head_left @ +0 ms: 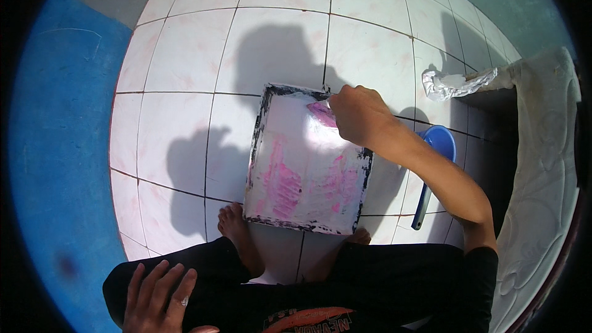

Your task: The person mixes pink and white paint in a tray using a scraper and a brush, and wipes the tray with a white cloth.

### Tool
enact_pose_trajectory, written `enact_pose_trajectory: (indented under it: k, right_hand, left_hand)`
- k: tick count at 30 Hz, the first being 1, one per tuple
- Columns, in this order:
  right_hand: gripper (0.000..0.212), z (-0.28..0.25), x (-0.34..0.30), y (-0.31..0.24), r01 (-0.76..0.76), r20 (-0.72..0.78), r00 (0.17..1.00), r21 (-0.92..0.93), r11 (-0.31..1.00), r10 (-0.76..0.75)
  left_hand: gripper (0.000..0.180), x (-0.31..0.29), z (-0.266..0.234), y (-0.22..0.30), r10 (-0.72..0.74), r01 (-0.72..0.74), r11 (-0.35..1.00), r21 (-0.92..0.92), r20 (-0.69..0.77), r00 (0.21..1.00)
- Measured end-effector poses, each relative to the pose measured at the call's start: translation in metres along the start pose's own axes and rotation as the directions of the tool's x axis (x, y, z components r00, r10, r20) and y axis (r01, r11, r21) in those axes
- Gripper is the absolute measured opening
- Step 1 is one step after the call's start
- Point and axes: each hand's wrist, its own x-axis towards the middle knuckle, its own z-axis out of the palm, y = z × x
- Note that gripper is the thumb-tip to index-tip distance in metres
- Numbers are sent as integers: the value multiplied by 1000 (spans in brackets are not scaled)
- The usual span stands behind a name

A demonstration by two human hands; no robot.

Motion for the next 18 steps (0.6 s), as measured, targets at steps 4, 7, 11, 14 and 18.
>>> enact_pose_trajectory:
  k: [4, 7, 11, 14, 18]
  right_hand:
    - [8, -2, 4, -3, 14, 121, 993, 22, 1000, -17]
    - [9, 9, 5, 0, 48, 81, 996, -43, 998, -44]
    - [9, -3, 7, -5, 73, 1, 997, -76, 994, -73]
    - [8, 7, 11, -16, 106, 12, 994, -187, 976, -106]
    - [5, 38, 8, -1, 339, -125, 928, -105, 935, -350]
  left_hand:
    - [76, 1, 5, 0, 10, -8, 998, 62, -37, 999]
    - [76, 1, 5, -2, 19, -16, 999, 51, -42, 999]
    - [76, -1, 5, -4, 5, -4, 998, 59, -16, 1000]
    - [76, 0, 1, -4, -9, 7, 997, 77, 24, 1000]
    - [76, -1, 5, -6, 8, -7, 999, 35, -33, 999]
